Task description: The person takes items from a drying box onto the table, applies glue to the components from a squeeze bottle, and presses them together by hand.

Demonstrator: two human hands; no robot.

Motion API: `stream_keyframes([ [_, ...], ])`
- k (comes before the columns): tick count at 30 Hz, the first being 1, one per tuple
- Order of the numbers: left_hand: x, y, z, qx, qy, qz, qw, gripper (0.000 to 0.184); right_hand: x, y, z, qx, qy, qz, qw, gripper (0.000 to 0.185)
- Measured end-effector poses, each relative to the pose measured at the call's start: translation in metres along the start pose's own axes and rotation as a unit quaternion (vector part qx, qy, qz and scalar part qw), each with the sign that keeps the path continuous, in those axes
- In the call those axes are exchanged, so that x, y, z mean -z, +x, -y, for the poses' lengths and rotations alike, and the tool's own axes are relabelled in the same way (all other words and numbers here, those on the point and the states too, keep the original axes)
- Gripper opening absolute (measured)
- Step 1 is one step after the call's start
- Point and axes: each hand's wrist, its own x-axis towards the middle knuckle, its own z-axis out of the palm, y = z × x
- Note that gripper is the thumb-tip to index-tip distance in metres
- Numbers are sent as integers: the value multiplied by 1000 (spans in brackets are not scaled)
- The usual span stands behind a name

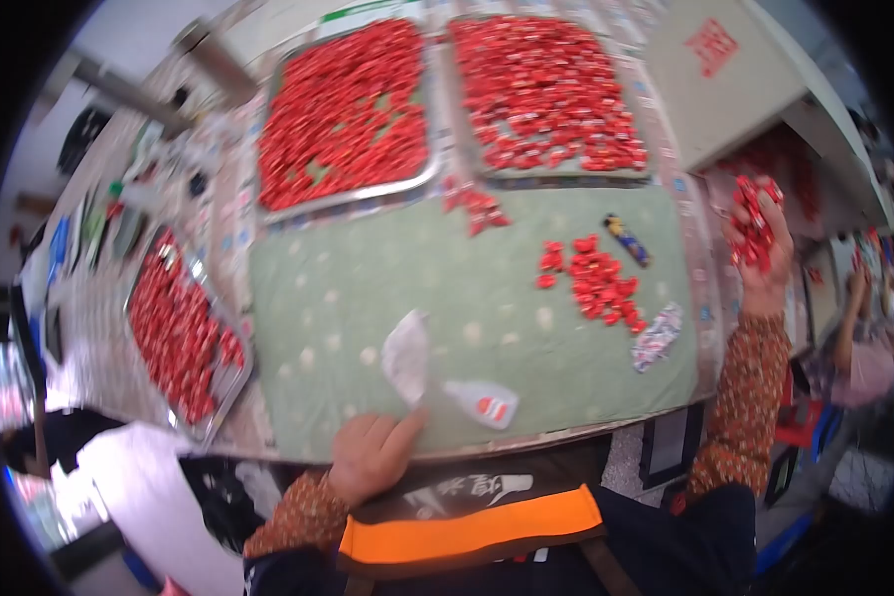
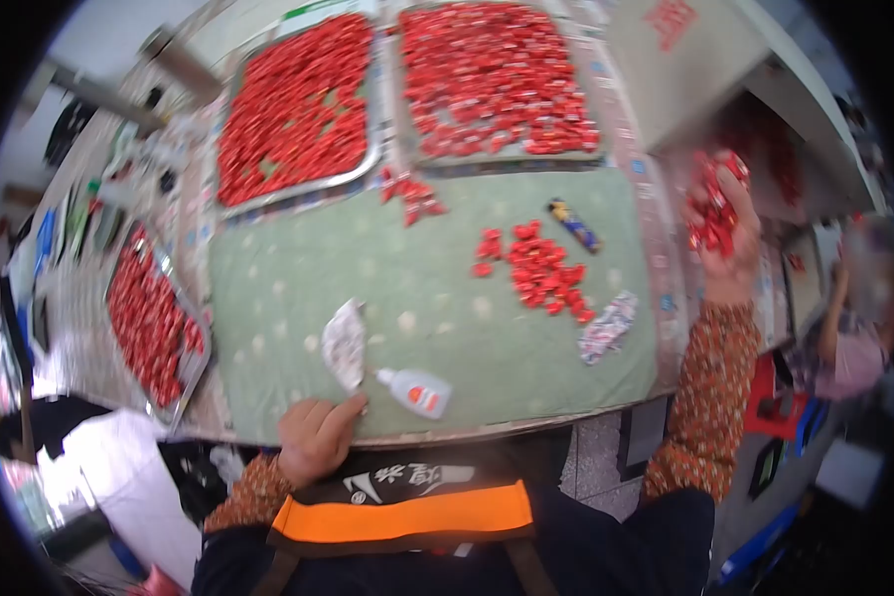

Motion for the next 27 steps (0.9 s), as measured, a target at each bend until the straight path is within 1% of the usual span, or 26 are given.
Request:
stream_keyframes([
  [1, 1, -2, 0, 22, 12, 2, 1000, 37, -19, -9, -10, -17, 11, 16, 1000, 24],
  [3, 0, -1, 0, 5, -3, 0, 1000, 38, -62, -27, -29, -64, -28, 27, 997, 22],
  [4, 0, 0, 0, 15, 4, -4, 1000, 38, -80, -32, -40, -68, -23, 39, 997, 22],
  [5, 1, 1, -1, 11, -2, -11, 1000, 38, -99, -38, -50, -99, -55, 56, 992, 21],
  [6, 1, 0, -1, 7, -10, -17, 1000, 38, -118, -43, -59, -129, -88, 72, 985, 20],
  [10, -3, -3, 0, 5, -14, -45, 999, 36, -176, -48, -101, -232, -118, 156, 953, 20],
  [12, -3, -4, 0, 3, -17, -45, 999, 35, -204, -47, -126, -246, -156, 203, 935, 20],
  [14, -3, -3, 0, 3, -19, -47, 999, 35, -227, -44, -148, -250, -248, 230, 907, 16],
  [15, -3, -4, 0, 4, -22, -45, 999, 35, -231, -41, -168, -248, -248, 231, 907, 16],
  [17, -2, -4, 0, 5, -15, -43, 999, 35, -236, -36, -206, -105, -294, 327, 892, 18],
  [18, -2, -5, 0, 7, -11, -39, 999, 34, -242, -38, -208, -105, -294, 328, 892, 18],
  [19, -2, -5, 0, 8, -10, -41, 999, 34, -248, -40, -210, -5, -441, 338, 831, 21],
  [20, -3, -6, 0, 8, -7, -42, 999, 34, -253, -42, -212, 95, -573, 336, 742, 25],
  [21, -4, -6, 0, 8, -5, -43, 999, 34, -256, -43, -215, 95, -573, 338, 740, 25],
  [23, -2, -6, -2, 20, -19, -33, 999, 32, -261, -46, -219, 154, -535, 362, 748, 32],
  [24, 0, -6, -2, 28, -32, -21, 999, 30, -261, -46, -218, 153, -535, 364, 747, 32],
  [26, 1, -6, -2, 31, -32, -18, 999, 30, -261, -45, -216, 246, -578, 373, 683, 31],
  [27, 1, -6, -2, 33, -32, -15, 999, 30, -259, -43, -215, 245, -578, 375, 682, 31],
])
